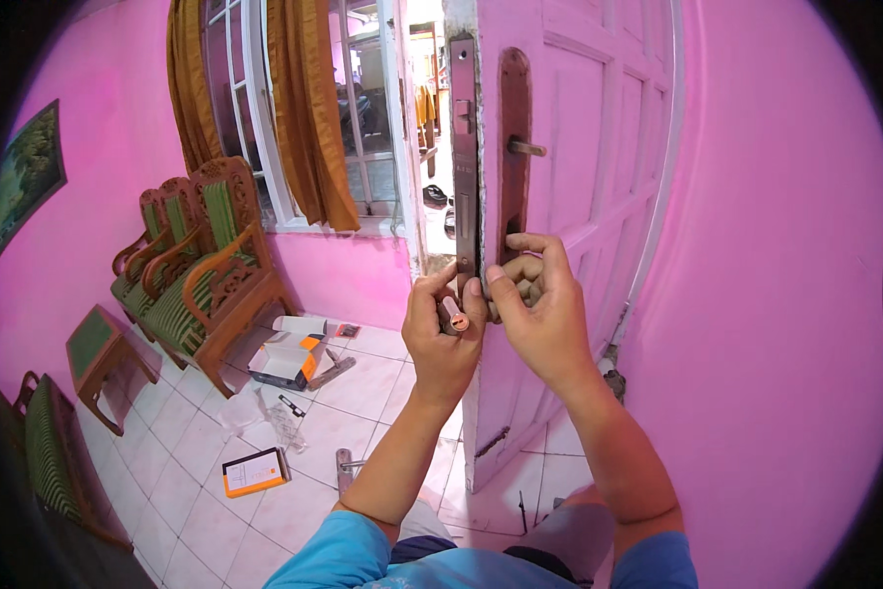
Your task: The person unscrews and removes the lock cylinder and lock body from a door using a screwdriver, then fits screws into the lock body by hand.
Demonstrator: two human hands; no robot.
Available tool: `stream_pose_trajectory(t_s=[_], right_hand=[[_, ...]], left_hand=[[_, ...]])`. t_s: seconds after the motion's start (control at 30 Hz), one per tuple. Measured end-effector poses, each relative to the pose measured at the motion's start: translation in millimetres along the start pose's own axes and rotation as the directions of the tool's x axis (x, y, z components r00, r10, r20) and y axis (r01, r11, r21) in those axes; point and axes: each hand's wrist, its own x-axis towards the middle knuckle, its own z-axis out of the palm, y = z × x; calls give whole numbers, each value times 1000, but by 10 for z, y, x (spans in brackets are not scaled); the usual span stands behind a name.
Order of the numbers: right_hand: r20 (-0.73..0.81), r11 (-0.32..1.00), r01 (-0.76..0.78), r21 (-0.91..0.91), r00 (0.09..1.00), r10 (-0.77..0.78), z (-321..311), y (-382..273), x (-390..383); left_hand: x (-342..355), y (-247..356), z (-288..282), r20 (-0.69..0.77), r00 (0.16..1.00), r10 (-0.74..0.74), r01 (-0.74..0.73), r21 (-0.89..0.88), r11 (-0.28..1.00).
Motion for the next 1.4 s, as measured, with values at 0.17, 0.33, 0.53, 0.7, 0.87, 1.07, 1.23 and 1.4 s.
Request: stream_pose_trajectory(t_s=[0.17,0.33,0.53,0.7,0.87,1.07,1.23,1.4], right_hand=[[-174,883,164,-440,949,-263,-105,-304,392],[22,749,311,-585,929,-368,-120,-511,806],[37,737,347,-580,915,-402,-63,-408,846],[-4,719,358,-596,894,-448,-3,-369,856],[-28,721,409,-559,860,-510,-34,-300,843],[-40,829,381,-411,900,-433,-115,-308,836],[-76,868,309,-389,928,-365,-129,-415,776],[-101,859,309,-409,920,-379,-133,-376,753]], left_hand=[[-2,-27,-10,-34,998,54,-54,8,999],[-27,-9,26,-28,999,-37,35,-68,997],[-19,2,34,-26,999,-47,45,-103,994],[-25,-38,32,-23,998,-58,55,-103,993],[-21,-26,29,-30,998,-57,54,-95,994],[227,-209,-87,97,956,-276,292,-257,921],[1141,-199,117,545,740,-395,673,-600,432],[1213,-94,451,694,644,-321,756,-640,134]])
